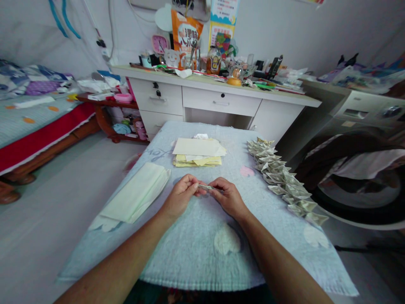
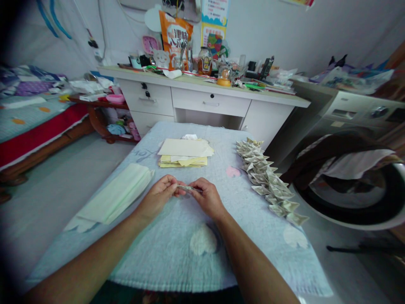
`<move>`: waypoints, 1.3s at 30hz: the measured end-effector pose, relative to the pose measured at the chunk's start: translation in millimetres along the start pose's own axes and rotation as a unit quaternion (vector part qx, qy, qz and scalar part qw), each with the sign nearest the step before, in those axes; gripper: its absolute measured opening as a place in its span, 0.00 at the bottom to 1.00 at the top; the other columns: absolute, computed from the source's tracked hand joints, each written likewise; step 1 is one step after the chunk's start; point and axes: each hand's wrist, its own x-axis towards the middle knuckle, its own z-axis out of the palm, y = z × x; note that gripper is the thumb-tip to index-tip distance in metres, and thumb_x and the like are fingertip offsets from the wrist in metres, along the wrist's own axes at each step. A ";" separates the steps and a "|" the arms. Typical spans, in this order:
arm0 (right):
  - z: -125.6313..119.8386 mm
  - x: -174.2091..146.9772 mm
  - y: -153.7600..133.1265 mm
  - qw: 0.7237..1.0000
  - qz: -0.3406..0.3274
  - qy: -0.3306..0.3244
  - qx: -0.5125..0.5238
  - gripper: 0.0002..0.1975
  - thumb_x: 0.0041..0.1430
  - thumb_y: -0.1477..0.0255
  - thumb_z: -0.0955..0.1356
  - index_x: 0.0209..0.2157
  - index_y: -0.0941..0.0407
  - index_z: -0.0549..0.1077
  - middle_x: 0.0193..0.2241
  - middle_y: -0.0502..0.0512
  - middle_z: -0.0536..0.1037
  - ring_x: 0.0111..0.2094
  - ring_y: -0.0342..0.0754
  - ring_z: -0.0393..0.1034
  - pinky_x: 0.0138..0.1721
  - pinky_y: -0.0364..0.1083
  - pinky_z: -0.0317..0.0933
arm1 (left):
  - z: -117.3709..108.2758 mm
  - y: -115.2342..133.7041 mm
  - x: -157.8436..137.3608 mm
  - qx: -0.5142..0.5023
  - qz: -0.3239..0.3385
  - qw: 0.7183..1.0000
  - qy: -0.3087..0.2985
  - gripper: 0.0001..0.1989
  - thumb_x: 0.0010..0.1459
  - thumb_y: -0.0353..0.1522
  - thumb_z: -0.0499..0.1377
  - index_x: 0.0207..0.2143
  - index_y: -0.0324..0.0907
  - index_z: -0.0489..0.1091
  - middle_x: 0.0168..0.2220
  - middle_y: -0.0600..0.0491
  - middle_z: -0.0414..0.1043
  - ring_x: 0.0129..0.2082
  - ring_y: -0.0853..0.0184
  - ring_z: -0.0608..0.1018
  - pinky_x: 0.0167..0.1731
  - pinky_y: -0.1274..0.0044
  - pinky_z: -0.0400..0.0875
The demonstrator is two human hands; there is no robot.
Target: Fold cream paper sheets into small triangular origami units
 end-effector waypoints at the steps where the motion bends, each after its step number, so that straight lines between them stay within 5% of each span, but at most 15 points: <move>1: -0.4 0.0 -0.5 1.000 0.000 0.005 -0.003 0.04 0.60 0.72 0.67 0.34 0.54 0.75 0.29 0.51 0.73 0.33 0.44 0.67 0.36 0.43 0.59 | 0.1 0.9 -0.3 -0.007 -0.003 1.000 0.003 0.10 0.57 0.37 0.58 0.33 0.41 0.61 0.36 0.52 0.75 0.30 0.70 0.77 0.33 0.76 0.67; 7: -0.3 -0.7 -2.4 1.000 0.009 0.000 0.010 0.05 0.59 0.73 0.68 0.30 0.56 0.75 0.27 0.50 0.72 0.31 0.43 0.67 0.35 0.42 0.58 | -3.0 -1.5 -0.6 0.062 0.008 0.998 0.003 0.19 0.49 0.36 0.65 0.42 0.41 0.65 0.34 0.54 0.72 0.29 0.71 0.73 0.31 0.78 0.65; 12: 3.1 -1.8 -6.2 0.998 0.027 -0.025 0.047 0.04 0.58 0.72 0.67 0.32 0.57 0.74 0.28 0.50 0.72 0.31 0.43 0.67 0.35 0.42 0.59 | -7.9 -8.9 1.1 0.216 0.019 0.976 0.007 0.11 0.51 0.38 0.63 0.32 0.39 0.72 0.20 0.59 0.64 0.21 0.73 0.65 0.22 0.80 0.56; 17: 3.9 -3.2 -7.7 0.997 0.033 -0.069 0.033 0.05 0.59 0.70 0.67 0.32 0.58 0.72 0.27 0.49 0.71 0.30 0.42 0.65 0.32 0.40 0.57 | -7.8 -4.8 -0.5 0.228 0.039 0.973 0.000 0.10 0.52 0.38 0.62 0.30 0.39 0.72 0.20 0.58 0.65 0.21 0.73 0.66 0.22 0.81 0.56; 24: 6.9 -2.9 -5.4 0.998 -0.030 -0.032 -0.042 0.09 0.60 0.71 0.67 0.26 0.57 0.70 0.24 0.48 0.67 0.27 0.41 0.62 0.30 0.41 0.54 | -3.5 2.6 -2.8 0.252 0.031 0.967 0.024 0.11 0.50 0.38 0.62 0.29 0.39 0.72 0.17 0.60 0.60 0.18 0.74 0.62 0.20 0.81 0.53; 30: 5.9 -3.7 -7.2 0.992 -0.071 -0.021 -0.100 0.09 0.62 0.71 0.65 0.27 0.57 0.71 0.25 0.50 0.68 0.29 0.43 0.62 0.31 0.42 0.54 | -6.7 0.0 0.3 0.257 0.029 0.966 0.006 0.12 0.52 0.39 0.61 0.30 0.38 0.75 0.21 0.57 0.67 0.20 0.73 0.64 0.21 0.80 0.55; 39: 4.4 -4.6 -8.0 0.995 -0.009 -0.097 -0.016 0.15 0.64 0.64 0.63 0.27 0.58 0.71 0.24 0.49 0.68 0.28 0.41 0.63 0.31 0.41 0.54 | -4.8 2.7 -2.0 0.322 0.067 0.944 0.003 0.09 0.54 0.36 0.60 0.29 0.39 0.73 0.22 0.57 0.68 0.21 0.73 0.66 0.23 0.80 0.58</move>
